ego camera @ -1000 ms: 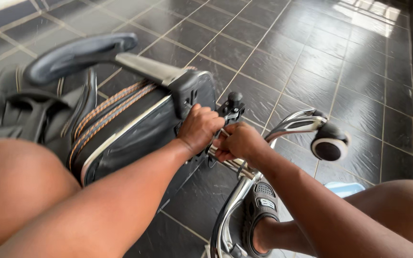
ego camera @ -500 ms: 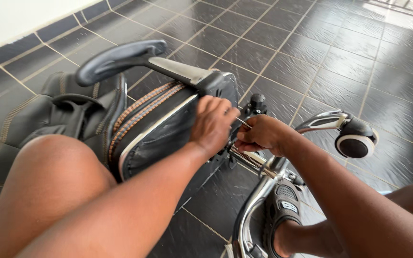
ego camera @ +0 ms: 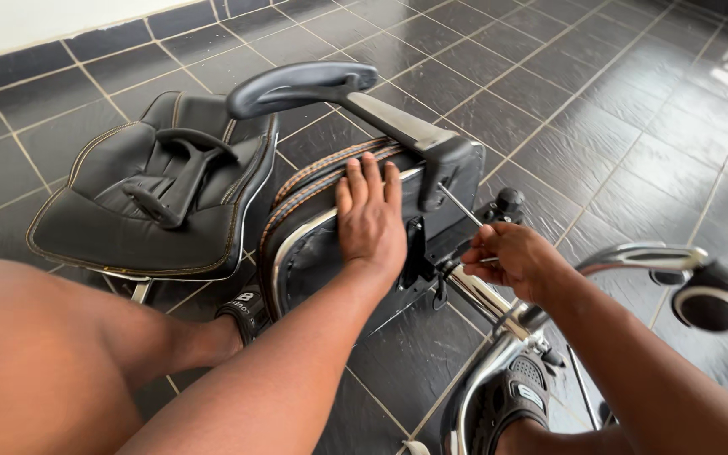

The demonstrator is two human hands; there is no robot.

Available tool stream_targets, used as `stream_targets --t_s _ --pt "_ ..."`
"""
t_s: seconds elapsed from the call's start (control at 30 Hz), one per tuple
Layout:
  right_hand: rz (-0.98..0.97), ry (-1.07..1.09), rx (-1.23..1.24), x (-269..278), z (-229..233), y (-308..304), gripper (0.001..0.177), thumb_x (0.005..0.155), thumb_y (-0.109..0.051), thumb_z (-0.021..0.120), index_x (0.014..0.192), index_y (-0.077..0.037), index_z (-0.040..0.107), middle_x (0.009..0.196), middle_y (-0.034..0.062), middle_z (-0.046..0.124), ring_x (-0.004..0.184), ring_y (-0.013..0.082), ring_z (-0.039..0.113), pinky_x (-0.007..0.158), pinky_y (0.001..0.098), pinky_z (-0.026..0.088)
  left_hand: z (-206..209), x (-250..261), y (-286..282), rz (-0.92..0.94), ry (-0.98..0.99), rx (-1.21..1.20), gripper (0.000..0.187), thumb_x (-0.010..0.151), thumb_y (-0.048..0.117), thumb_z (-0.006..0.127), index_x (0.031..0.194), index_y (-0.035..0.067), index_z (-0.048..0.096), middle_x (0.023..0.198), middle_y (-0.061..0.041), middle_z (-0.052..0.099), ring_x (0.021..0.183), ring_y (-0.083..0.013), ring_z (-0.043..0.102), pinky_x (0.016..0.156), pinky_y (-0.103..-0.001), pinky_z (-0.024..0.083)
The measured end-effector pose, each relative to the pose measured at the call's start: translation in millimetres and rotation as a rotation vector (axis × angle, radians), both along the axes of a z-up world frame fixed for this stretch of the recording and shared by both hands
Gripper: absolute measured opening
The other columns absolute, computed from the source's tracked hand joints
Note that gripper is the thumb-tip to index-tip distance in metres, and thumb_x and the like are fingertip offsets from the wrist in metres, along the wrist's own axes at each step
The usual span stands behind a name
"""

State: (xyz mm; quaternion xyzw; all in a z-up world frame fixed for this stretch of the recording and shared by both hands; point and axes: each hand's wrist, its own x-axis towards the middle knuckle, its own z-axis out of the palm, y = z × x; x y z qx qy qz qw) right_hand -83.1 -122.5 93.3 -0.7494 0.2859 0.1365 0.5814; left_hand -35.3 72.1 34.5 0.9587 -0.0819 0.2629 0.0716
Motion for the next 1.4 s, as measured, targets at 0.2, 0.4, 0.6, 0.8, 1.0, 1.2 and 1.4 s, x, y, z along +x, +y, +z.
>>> stream_targets --t_s 0.2,0.4,0.6,0.8,1.0,1.2,1.4 --pt "-0.056 0.020 0.030 8 -5 -8 0.024 0.108 -0.018 0.048 0.092 -0.006 0.061 0.094 0.0119 0.067 0.081 0.0189 0.067 0.072 0.0290 0.056 8 -8 1 0.016 0.028 0.130 0.064 0.094 0.022 0.048 0.155 0.004 0.034 0.160 -0.025 0.033 0.148 -0.0420 0.028 0.121 -0.049 0.018" --pt "-0.129 0.021 0.004 12 8 -20 0.028 0.109 -0.020 0.046 0.096 -0.002 0.061 0.095 0.0148 0.067 0.081 0.0200 0.069 0.073 0.0281 0.057 11 -10 0 0.028 0.006 0.144 0.066 0.094 0.022 0.050 0.155 0.003 0.033 0.161 -0.025 0.032 0.149 -0.0416 0.028 0.121 -0.050 0.018" --pt "-0.026 -0.155 0.074 1 33 -15 0.030 0.108 -0.024 0.046 0.107 0.001 0.062 0.095 0.0132 0.069 0.085 0.0206 0.069 0.077 0.0310 0.059 6 -9 3 -0.022 0.014 0.133 0.068 0.095 0.022 0.048 0.156 -0.001 0.029 0.163 -0.025 0.029 0.150 -0.0434 0.025 0.121 -0.053 0.016" --pt "0.169 -0.256 -0.191 -22 -6 -12 0.031 0.107 -0.026 0.047 0.109 0.001 0.061 0.099 0.0148 0.073 0.093 0.0235 0.073 0.086 0.0336 0.061 -10 -9 -6 -0.010 -0.069 -0.026 0.072 0.100 0.014 0.050 0.165 0.002 0.020 0.172 -0.014 0.016 0.158 -0.0366 0.017 0.127 -0.052 0.011" --pt "0.301 -0.335 -0.571 -48 -50 -20 0.032 0.106 -0.030 0.049 0.114 -0.001 0.062 0.099 0.0100 0.079 0.097 0.0226 0.074 0.088 0.0375 0.056 -21 -20 -7 -0.017 -0.017 0.022 0.080 0.097 0.003 0.049 0.168 0.001 0.013 0.175 -0.014 0.003 0.162 -0.0365 0.004 0.127 -0.053 0.002" --pt "0.360 -0.324 -0.641 -59 -65 -10 0.034 0.106 -0.032 0.047 0.115 -0.002 0.061 0.099 0.0077 0.080 0.096 0.0226 0.075 0.086 0.0409 0.055 -25 -21 -6 0.000 -0.082 0.078 0.080 0.099 0.003 0.049 0.170 0.003 0.012 0.176 -0.016 0.006 0.162 -0.0377 0.005 0.127 -0.053 0.000" --pt "0.157 -0.285 -0.418 -45 -70 -4 0.030 0.106 -0.029 0.049 0.114 -0.003 0.061 0.096 0.0073 0.079 0.093 0.0177 0.074 0.082 0.0339 0.056 -25 -17 -4 -0.058 -0.037 -0.015 0.080 0.097 0.007 0.055 0.168 0.005 0.017 0.172 -0.014 0.019 0.159 -0.0389 0.017 0.127 -0.055 0.006"
